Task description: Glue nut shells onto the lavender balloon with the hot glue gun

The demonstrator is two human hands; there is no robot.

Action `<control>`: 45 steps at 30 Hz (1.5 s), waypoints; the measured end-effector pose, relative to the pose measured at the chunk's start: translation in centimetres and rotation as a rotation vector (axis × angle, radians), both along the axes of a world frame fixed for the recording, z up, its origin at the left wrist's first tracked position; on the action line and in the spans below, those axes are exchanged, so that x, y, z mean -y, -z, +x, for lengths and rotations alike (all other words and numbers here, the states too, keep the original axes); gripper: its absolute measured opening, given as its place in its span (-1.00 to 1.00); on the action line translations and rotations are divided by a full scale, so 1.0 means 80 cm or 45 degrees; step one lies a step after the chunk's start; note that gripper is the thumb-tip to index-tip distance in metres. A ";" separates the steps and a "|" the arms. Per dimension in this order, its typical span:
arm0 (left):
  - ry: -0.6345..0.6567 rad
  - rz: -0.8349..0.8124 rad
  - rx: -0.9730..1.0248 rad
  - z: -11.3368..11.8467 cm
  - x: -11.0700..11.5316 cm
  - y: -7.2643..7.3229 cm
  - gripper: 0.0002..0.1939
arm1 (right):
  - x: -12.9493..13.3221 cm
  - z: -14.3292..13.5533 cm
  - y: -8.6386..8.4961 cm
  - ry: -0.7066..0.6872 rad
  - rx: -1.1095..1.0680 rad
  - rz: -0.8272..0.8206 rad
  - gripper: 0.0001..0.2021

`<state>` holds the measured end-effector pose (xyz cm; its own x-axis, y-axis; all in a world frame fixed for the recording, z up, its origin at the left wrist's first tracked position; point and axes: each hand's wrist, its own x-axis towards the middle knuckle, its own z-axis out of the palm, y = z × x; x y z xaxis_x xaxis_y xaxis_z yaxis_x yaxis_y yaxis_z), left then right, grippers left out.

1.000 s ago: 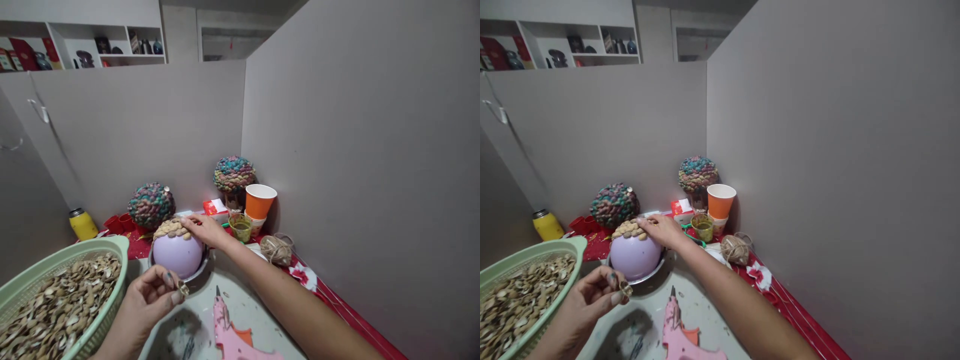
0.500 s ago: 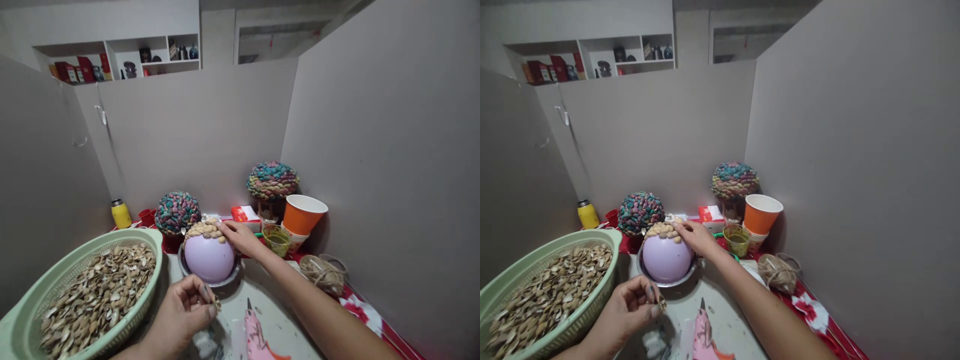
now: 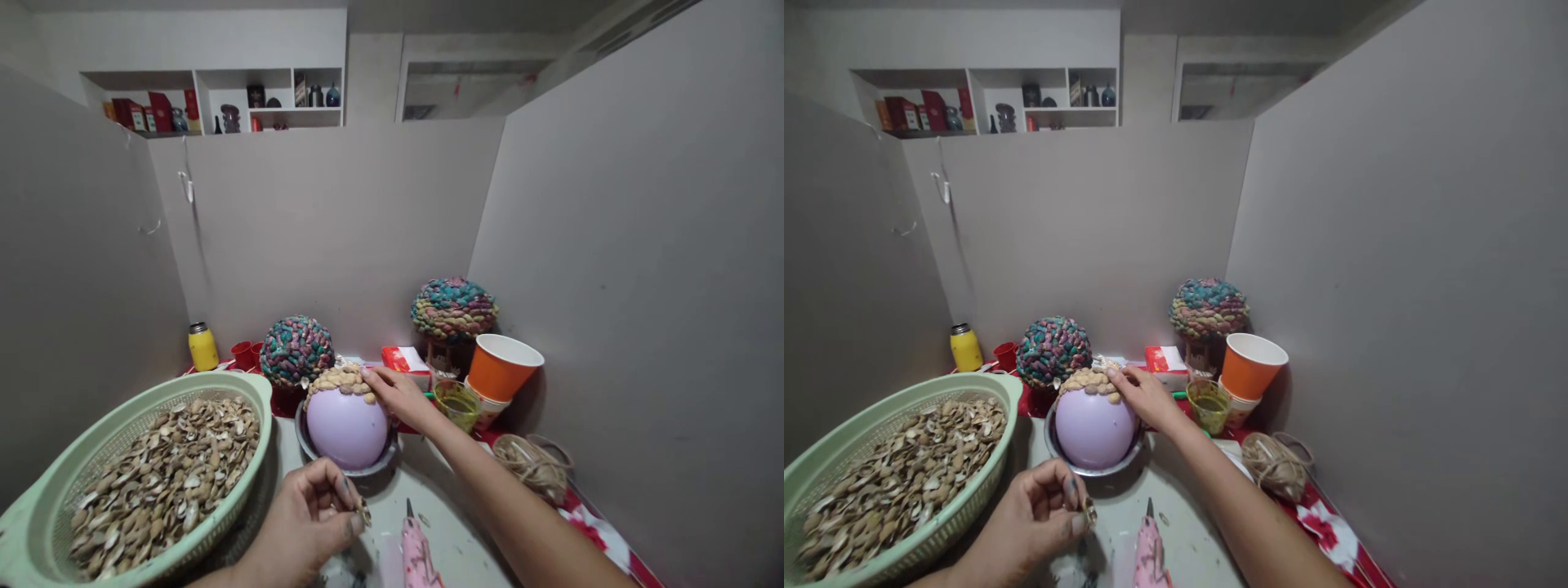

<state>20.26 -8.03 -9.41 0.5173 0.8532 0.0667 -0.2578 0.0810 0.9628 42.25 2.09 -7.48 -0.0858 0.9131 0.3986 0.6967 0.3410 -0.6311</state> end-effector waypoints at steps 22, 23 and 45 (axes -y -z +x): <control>-0.022 -0.001 -0.113 0.009 -0.004 0.033 -0.81 | -0.058 -0.190 -0.081 -0.204 1.286 0.425 -0.05; -0.027 0.000 -0.109 0.008 -0.004 0.032 -0.81 | -0.057 -0.188 -0.080 -0.201 1.295 0.439 -0.08; -0.100 -0.044 -0.067 0.003 -0.008 0.024 -0.54 | -0.057 -0.133 -0.098 -0.010 1.026 0.521 -0.29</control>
